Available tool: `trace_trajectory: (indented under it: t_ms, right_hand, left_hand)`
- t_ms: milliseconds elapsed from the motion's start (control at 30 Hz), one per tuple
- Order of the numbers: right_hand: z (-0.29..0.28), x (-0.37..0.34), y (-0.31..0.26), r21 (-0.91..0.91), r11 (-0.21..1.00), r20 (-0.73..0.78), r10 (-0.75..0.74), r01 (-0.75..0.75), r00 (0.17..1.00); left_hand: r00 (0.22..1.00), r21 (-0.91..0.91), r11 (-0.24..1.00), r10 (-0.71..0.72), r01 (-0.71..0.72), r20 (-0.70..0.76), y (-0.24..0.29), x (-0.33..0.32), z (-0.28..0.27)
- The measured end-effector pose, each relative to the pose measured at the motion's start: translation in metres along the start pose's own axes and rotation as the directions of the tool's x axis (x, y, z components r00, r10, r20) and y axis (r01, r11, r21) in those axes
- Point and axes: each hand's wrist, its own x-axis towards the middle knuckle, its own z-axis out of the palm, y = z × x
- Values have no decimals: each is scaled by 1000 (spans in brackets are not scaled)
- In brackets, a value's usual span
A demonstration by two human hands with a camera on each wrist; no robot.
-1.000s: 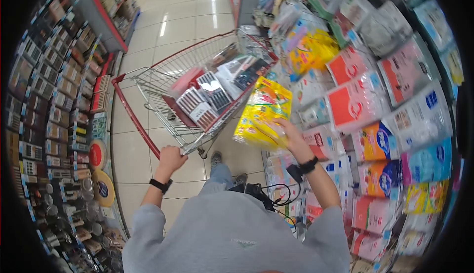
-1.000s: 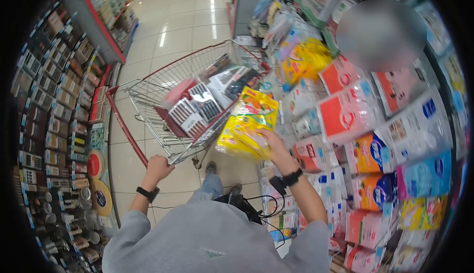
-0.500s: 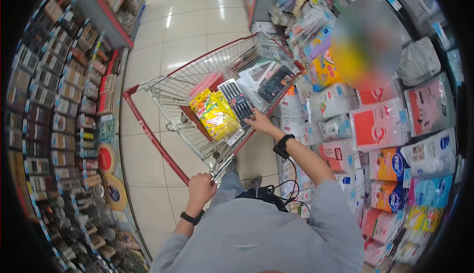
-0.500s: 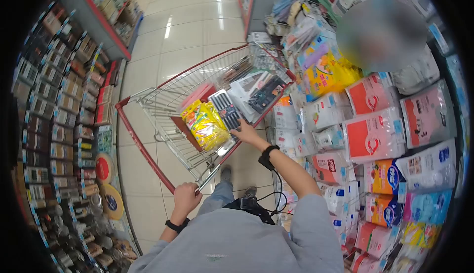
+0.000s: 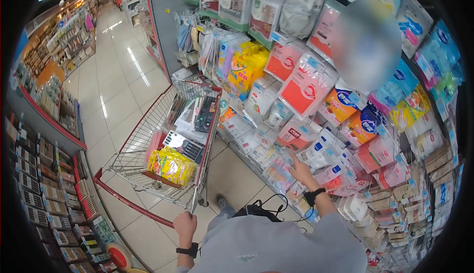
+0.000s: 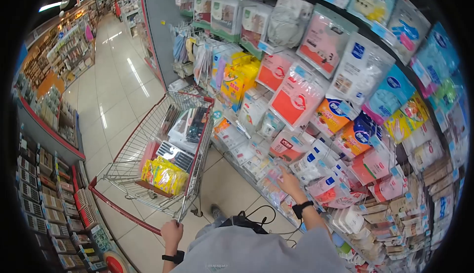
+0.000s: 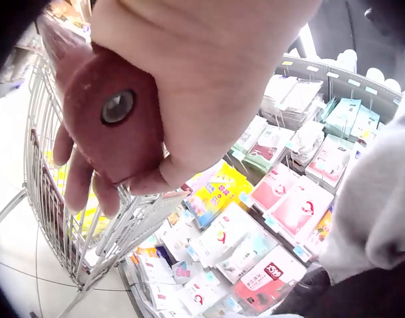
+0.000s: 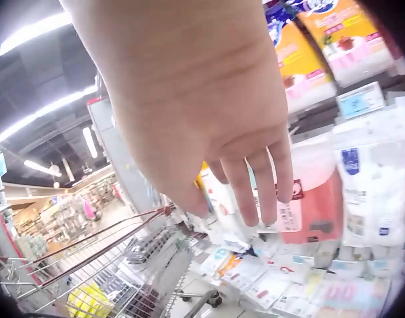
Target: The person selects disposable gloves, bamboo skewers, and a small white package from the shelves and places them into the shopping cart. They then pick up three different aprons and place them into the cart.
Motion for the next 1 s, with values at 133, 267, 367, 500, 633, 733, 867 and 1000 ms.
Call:
trace_trajectory:
  t_ms: [133,267,367,500,633,733,867,1000]
  right_hand:
    - [7,-80,56,120,991,-9,64,-63,998]
    - [27,-159,82,132,978,8,162,-162,987]
    - [64,-219,108,180,960,89,200,-213,976]
    - [154,-306,169,77,952,281,264,-296,923]
    - [216,-412,213,310,741,561,363,-595,744]
    - [239,-478,228,219,602,647,499,-768,576]
    - [237,-533,224,360,292,601,654,-886,460]
    - [228,-561,209,476,207,542,697,-855,470]
  left_hand:
    - [996,33,999,43,-40,-83,-14,5,15]
    - [991,50,996,72,-67,-111,-12,6,14]
    - [983,131,985,127,-110,-132,-28,18,33]
    - [974,115,985,146,-127,-174,-14,4,23]
    - [960,120,979,188,-166,-209,-20,2,38]
    - [952,140,970,225,-199,-208,-10,-3,41]
    - [926,216,946,292,-242,-240,-9,-9,56]
    - [919,205,941,314,-268,-237,-3,-24,68]
